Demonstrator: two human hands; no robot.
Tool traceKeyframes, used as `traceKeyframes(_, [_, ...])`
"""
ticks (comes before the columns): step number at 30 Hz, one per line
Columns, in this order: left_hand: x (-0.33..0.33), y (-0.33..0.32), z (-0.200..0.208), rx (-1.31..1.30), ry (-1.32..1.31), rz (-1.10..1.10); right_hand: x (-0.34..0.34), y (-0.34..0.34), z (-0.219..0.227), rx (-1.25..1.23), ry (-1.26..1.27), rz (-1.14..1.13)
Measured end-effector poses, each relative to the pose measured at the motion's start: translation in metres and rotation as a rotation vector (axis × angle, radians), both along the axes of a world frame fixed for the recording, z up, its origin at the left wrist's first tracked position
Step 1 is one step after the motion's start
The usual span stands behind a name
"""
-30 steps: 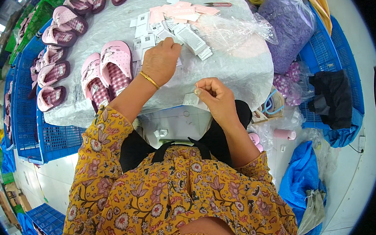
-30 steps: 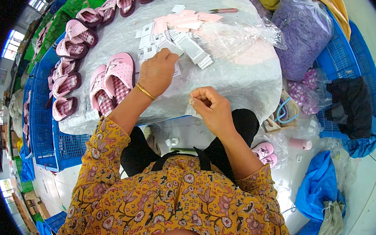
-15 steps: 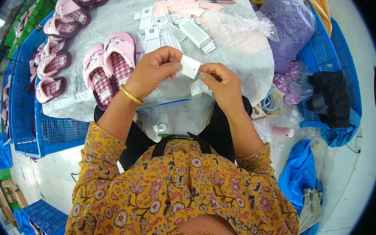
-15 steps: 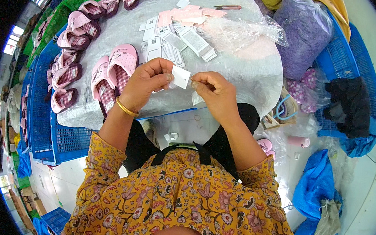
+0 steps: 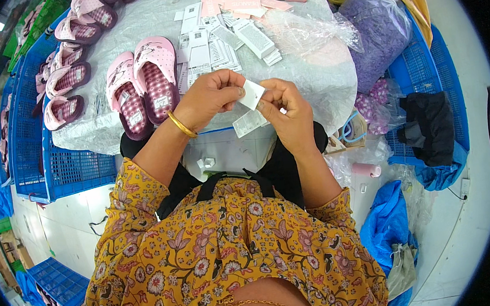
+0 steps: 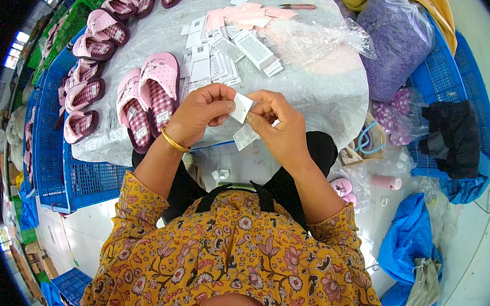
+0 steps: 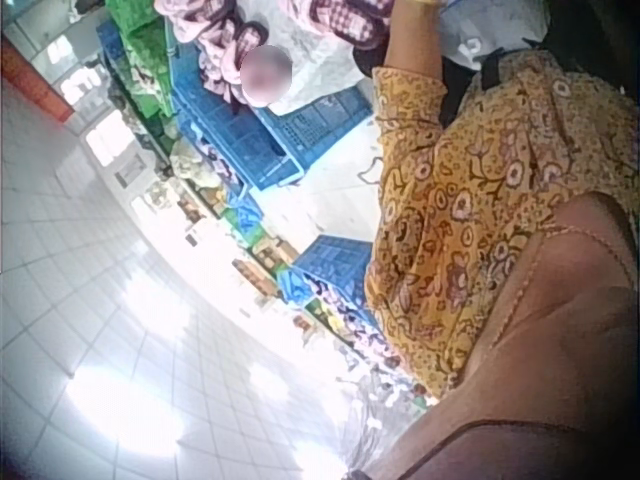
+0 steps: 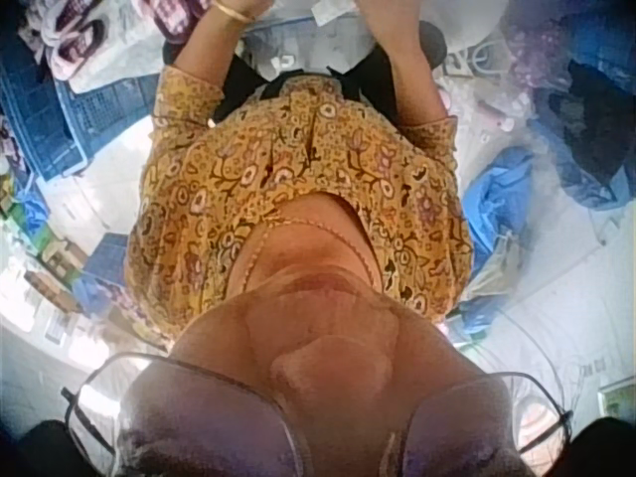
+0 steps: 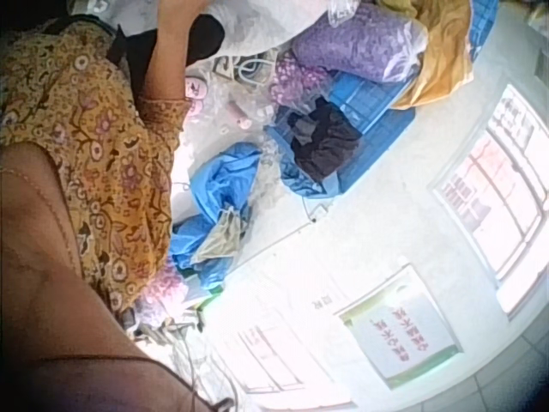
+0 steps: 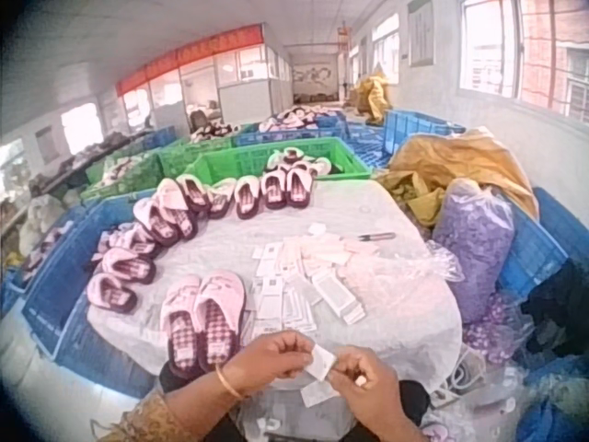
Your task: The person sits on the floor and repeatedly picks up pairs of pink slippers, attaches white tags to them, and places them into a green basket. The process is repeated for multiple pairs throughout the clip.
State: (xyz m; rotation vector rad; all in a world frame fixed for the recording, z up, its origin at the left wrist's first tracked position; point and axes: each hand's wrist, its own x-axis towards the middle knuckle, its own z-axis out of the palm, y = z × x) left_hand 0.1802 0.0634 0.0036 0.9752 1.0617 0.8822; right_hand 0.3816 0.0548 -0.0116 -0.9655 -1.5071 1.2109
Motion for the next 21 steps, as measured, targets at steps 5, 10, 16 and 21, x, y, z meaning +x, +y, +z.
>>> traceKeyframes(5, [0.000,-0.001,-0.001,-0.001,0.083,-0.059,0.001,-0.001,-0.003,0.072,-0.005,0.065])
traceKeyframes(10, [0.002,-0.016,0.000,0.426,0.389,-0.061,0.004,-0.003,-0.007,0.070,-0.123,0.022])
traceKeyframes(16, [-0.002,-0.026,-0.003,0.779,0.593,-0.026,-0.004,-0.010,-0.002,-0.018,-0.159,0.049])
traceKeyframes(21, [-0.011,-0.035,0.000,0.908,0.741,0.062,-0.012,-0.011,0.008,0.271,-0.395,0.051])
